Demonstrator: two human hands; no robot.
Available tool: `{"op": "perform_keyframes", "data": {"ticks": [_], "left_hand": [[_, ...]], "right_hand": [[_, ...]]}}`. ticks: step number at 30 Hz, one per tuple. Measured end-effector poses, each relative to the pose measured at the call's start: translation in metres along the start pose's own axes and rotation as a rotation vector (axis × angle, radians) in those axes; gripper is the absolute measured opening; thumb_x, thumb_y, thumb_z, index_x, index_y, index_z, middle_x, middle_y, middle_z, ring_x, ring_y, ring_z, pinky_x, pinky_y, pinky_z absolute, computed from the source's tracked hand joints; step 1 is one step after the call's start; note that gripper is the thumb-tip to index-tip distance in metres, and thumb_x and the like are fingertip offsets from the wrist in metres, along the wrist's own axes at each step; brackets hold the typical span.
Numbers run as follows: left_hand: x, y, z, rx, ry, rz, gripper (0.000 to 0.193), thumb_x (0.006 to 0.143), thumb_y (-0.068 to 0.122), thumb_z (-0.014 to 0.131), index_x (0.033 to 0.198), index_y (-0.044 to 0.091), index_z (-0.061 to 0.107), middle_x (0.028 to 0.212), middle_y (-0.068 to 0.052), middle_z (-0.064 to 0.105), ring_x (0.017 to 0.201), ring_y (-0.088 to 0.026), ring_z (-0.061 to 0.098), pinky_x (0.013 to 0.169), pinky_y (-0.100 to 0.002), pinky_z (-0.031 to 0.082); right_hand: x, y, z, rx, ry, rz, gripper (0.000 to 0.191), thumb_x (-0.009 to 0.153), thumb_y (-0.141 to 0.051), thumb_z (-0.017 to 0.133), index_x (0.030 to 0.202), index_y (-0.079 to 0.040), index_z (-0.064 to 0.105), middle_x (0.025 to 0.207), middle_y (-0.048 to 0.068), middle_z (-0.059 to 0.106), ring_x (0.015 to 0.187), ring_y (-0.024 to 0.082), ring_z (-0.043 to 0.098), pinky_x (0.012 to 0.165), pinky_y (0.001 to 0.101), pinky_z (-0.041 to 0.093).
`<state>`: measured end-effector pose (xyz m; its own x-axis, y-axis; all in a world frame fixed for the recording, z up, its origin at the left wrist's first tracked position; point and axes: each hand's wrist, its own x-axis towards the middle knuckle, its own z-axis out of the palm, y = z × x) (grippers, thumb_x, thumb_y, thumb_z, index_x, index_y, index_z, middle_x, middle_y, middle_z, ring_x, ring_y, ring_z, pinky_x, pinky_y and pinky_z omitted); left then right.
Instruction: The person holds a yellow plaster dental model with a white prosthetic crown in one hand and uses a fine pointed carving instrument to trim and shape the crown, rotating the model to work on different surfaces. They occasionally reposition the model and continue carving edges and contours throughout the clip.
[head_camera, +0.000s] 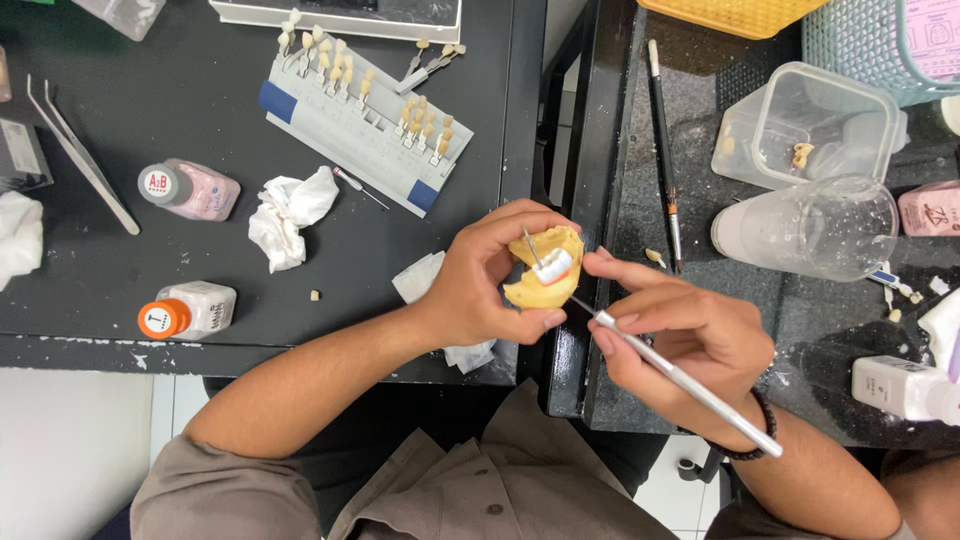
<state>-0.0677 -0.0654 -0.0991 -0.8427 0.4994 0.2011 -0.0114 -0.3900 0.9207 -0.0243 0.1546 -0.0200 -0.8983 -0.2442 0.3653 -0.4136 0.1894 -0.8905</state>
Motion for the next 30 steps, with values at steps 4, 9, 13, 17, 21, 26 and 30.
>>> {"op": "perform_keyframes", "data": {"ticks": [4,9,13,17,21,26,30], "left_hand": [[0.002,0.005,0.002,0.093,0.011,0.035,0.072,0.077,0.003,0.088,0.143,0.0,0.058,0.134,-0.01,0.054,0.124,-0.016,0.059,0.11,-0.029,0.049],[0.002,0.011,0.003,0.11,0.017,0.035,0.072,0.077,0.001,0.086,0.143,0.0,0.057,0.133,-0.01,0.055,0.122,-0.015,0.06,0.109,-0.028,0.05],[0.002,0.011,0.003,0.047,0.01,0.027,0.074,0.079,-0.001,0.087,0.145,-0.001,0.054,0.133,-0.008,0.056,0.124,-0.014,0.06,0.111,-0.028,0.049],[-0.001,0.01,0.005,0.009,0.006,-0.006,0.086,0.078,-0.001,0.088,0.154,0.001,0.048,0.134,-0.008,0.058,0.126,-0.013,0.059,0.114,-0.027,0.047],[0.0,0.011,0.005,0.041,-0.008,-0.014,0.103,0.075,0.0,0.088,0.163,0.003,0.035,0.131,-0.008,0.06,0.123,-0.012,0.06,0.112,-0.027,0.048],[0.0,0.012,0.005,0.054,-0.027,0.041,0.115,0.077,0.001,0.089,0.167,0.006,0.018,0.133,-0.008,0.061,0.123,-0.011,0.061,0.113,-0.026,0.048],[-0.001,0.012,0.005,0.128,-0.009,0.041,0.119,0.075,0.006,0.09,0.167,0.006,0.014,0.128,-0.007,0.062,0.112,-0.009,0.059,0.096,-0.021,0.049]], "right_hand": [[-0.004,0.0,-0.002,-0.018,-0.02,-0.025,0.019,0.089,0.006,0.075,0.098,0.0,0.059,0.09,0.013,0.074,0.119,0.037,0.074,0.109,0.0508,0.058],[-0.006,-0.002,-0.003,-0.045,0.004,-0.014,0.019,0.09,0.007,0.075,0.101,0.0,0.061,0.091,0.012,0.074,0.114,0.037,0.073,0.112,0.0509,0.057],[-0.005,-0.003,-0.004,-0.034,0.025,-0.036,0.02,0.091,0.008,0.075,0.104,0.001,0.061,0.097,0.013,0.074,0.115,0.036,0.073,0.113,0.0515,0.056],[-0.004,-0.005,-0.006,-0.12,-0.018,-0.042,0.022,0.089,0.011,0.076,0.105,0.003,0.063,0.101,0.017,0.075,0.115,0.037,0.073,0.113,0.0528,0.056],[-0.003,-0.004,-0.006,-0.009,-0.013,-0.003,0.018,0.093,0.009,0.074,0.105,0.002,0.063,0.099,0.017,0.074,0.119,0.035,0.071,0.119,0.054,0.051],[-0.007,-0.004,-0.007,0.151,0.026,0.129,0.013,0.099,0.007,0.071,0.105,0.001,0.062,0.093,0.014,0.075,0.093,0.018,0.078,0.119,0.0559,0.055],[-0.005,-0.003,-0.007,0.097,-0.018,0.069,0.013,0.095,0.007,0.072,0.102,0.001,0.062,0.091,0.014,0.074,0.09,0.018,0.077,0.118,0.0572,0.055]]}}
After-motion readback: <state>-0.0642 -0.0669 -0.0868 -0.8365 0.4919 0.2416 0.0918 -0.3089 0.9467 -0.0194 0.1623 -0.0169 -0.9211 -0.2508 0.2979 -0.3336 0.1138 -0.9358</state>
